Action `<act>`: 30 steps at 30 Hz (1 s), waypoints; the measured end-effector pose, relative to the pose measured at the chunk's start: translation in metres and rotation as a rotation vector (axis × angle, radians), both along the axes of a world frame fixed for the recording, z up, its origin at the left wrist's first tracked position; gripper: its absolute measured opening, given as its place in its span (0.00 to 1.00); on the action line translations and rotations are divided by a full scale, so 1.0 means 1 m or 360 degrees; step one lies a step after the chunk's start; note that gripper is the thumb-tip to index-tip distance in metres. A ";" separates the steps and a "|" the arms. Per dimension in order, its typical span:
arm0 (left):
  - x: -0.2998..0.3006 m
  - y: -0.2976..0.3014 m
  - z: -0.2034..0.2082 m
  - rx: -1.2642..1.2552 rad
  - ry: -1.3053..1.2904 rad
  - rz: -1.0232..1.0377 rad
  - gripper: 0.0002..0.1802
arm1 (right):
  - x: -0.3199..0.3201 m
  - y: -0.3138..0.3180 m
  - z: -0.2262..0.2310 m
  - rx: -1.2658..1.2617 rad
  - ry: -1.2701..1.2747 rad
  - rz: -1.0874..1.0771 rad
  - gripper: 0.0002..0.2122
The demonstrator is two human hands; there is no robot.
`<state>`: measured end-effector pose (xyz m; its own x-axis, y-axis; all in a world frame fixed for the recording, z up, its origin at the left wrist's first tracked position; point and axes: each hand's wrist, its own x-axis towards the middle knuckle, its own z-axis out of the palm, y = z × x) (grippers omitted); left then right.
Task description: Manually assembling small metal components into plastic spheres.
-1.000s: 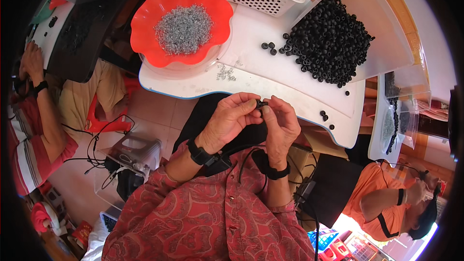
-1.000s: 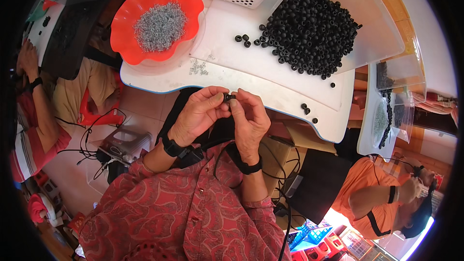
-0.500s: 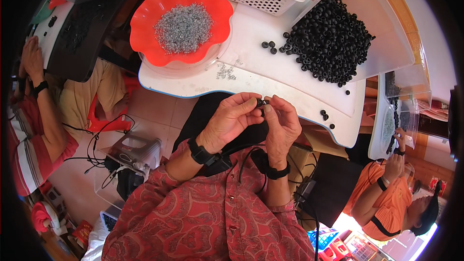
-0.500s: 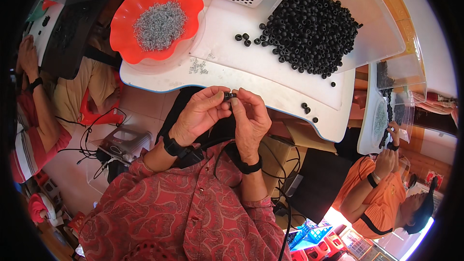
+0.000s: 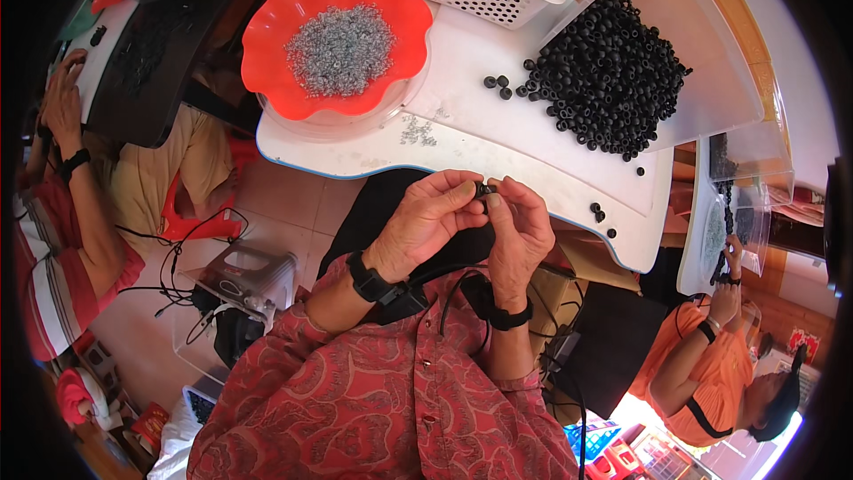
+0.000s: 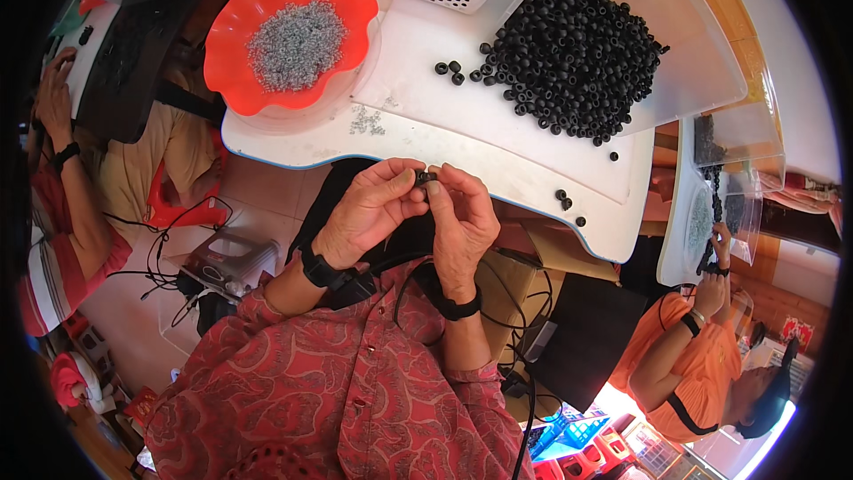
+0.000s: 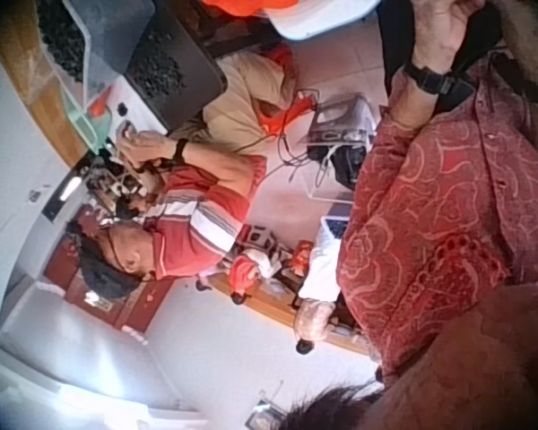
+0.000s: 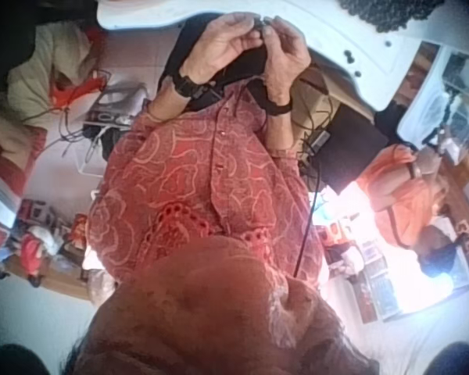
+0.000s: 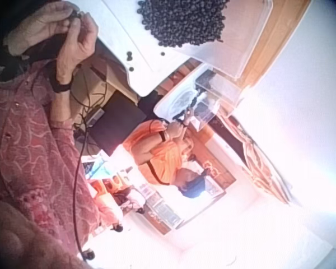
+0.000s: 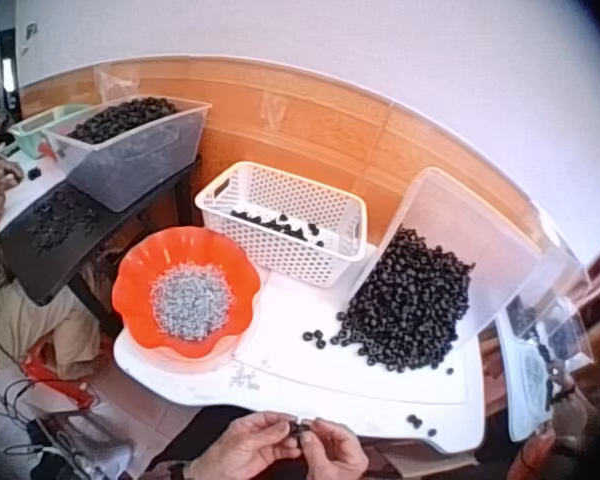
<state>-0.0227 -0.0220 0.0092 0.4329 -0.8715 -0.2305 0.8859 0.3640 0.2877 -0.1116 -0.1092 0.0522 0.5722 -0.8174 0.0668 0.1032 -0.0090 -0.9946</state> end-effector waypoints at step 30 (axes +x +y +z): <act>-0.003 0.007 0.015 0.0181 -0.0445 0.0129 0.13 | -0.005 0.000 -0.005 -0.0469 0.0005 0.0072 0.12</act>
<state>-0.0254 -0.0148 0.0245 0.5602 -0.8071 -0.1866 0.7362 0.3818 0.5588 -0.1165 -0.1089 0.0472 0.6082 -0.7367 0.2956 0.1069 -0.2930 -0.9501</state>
